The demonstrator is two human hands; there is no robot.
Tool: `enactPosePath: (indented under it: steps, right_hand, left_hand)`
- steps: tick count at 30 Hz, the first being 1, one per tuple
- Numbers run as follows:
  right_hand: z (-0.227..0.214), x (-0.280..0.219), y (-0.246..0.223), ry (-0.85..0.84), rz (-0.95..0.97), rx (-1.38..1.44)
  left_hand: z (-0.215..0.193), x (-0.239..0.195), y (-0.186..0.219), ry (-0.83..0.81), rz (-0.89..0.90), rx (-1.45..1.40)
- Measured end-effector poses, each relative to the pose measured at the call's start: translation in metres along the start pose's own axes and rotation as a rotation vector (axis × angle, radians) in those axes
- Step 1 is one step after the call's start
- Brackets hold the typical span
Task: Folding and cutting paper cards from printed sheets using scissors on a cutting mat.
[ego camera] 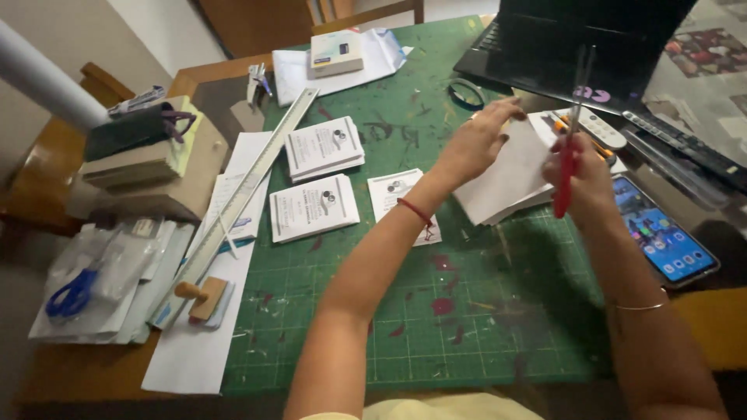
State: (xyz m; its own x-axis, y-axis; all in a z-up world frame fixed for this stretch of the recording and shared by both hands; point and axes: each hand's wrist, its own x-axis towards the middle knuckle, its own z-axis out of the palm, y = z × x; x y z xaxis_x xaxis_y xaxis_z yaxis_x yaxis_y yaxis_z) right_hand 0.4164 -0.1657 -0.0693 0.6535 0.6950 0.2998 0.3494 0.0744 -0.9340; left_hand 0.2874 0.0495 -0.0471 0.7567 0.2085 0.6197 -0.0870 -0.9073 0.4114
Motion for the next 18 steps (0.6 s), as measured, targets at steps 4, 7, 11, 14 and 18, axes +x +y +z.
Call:
enactPosePath:
  steps: [4,7,11,14,18]
  right_hand:
    - [0.015,-0.026,-0.101,0.036,0.246,-0.488]
    - [0.013,-0.025,-0.083,-0.013,0.296,-0.752]
    - [0.008,-0.009,-0.035,-0.085,0.003,-1.233]
    - [0.012,-0.014,-0.063,-0.133,0.209,-1.261]
    - [0.012,-0.017,-0.092,-0.020,0.391,-1.138]
  left_hand:
    - [-0.046,-0.026,0.037,-0.087,-0.142,0.114]
    - [-0.072,-0.066,0.034,-0.268,-0.169,0.240]
    - [-0.114,-0.128,0.014,-0.499,-0.112,0.333]
    - [-0.143,-0.156,0.027,-0.580,-0.249,0.238]
    - [-0.176,-0.157,0.113,-0.564,-0.302,-0.324]
